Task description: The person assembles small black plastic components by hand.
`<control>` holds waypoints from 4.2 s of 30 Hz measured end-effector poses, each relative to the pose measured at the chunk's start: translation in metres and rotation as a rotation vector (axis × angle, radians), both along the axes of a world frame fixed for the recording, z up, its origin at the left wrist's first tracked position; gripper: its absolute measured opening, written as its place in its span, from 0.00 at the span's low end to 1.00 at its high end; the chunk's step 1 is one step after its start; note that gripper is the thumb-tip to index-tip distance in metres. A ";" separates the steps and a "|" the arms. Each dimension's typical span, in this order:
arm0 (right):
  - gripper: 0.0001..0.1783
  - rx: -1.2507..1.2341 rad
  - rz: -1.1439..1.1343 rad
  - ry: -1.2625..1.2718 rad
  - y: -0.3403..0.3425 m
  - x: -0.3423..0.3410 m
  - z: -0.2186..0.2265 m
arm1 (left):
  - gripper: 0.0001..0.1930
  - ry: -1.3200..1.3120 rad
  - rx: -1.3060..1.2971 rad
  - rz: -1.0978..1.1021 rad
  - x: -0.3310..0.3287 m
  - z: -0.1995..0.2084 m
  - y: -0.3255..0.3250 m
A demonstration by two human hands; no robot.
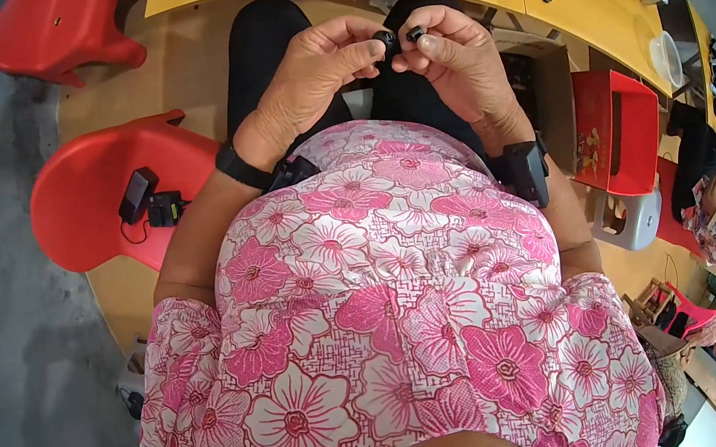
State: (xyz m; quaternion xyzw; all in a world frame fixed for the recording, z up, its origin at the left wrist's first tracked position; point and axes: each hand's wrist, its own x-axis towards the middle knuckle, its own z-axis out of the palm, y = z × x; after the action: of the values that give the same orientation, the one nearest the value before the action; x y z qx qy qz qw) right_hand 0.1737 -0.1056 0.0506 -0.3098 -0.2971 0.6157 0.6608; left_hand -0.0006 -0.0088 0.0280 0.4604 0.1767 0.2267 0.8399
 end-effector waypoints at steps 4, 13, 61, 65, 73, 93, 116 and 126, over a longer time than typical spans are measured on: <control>0.10 -0.028 -0.032 -0.076 0.001 -0.004 0.002 | 0.12 0.042 0.050 0.001 -0.002 -0.001 0.000; 0.10 -0.035 -0.075 -0.158 0.009 -0.008 -0.002 | 0.13 0.021 0.050 0.003 -0.005 -0.006 0.001; 0.07 0.011 -0.265 -0.687 0.011 -0.013 0.008 | 0.11 0.073 0.257 0.079 -0.006 0.004 0.002; 0.07 0.019 -0.276 -0.714 0.010 -0.014 0.010 | 0.11 0.054 0.232 0.069 -0.005 0.001 0.002; 0.07 0.018 -0.279 -0.743 0.010 -0.015 0.009 | 0.12 0.067 0.234 0.081 -0.007 0.000 0.002; 0.08 0.089 -0.325 -1.145 0.010 -0.012 0.014 | 0.10 0.108 0.326 0.113 -0.006 -0.001 0.001; 0.06 0.016 -0.266 -0.863 0.011 -0.019 0.001 | 0.13 0.114 0.128 0.108 -0.008 -0.016 0.000; 0.07 -0.141 -0.144 -0.523 0.015 -0.015 -0.005 | 0.13 0.089 0.200 0.094 -0.009 -0.014 0.003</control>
State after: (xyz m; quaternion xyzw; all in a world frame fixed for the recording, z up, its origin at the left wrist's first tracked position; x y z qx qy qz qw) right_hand 0.1590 -0.0902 0.0456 -0.5236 -0.3911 0.4857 0.5805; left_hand -0.0100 -0.0063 0.0138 0.5425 0.2120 0.2616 0.7696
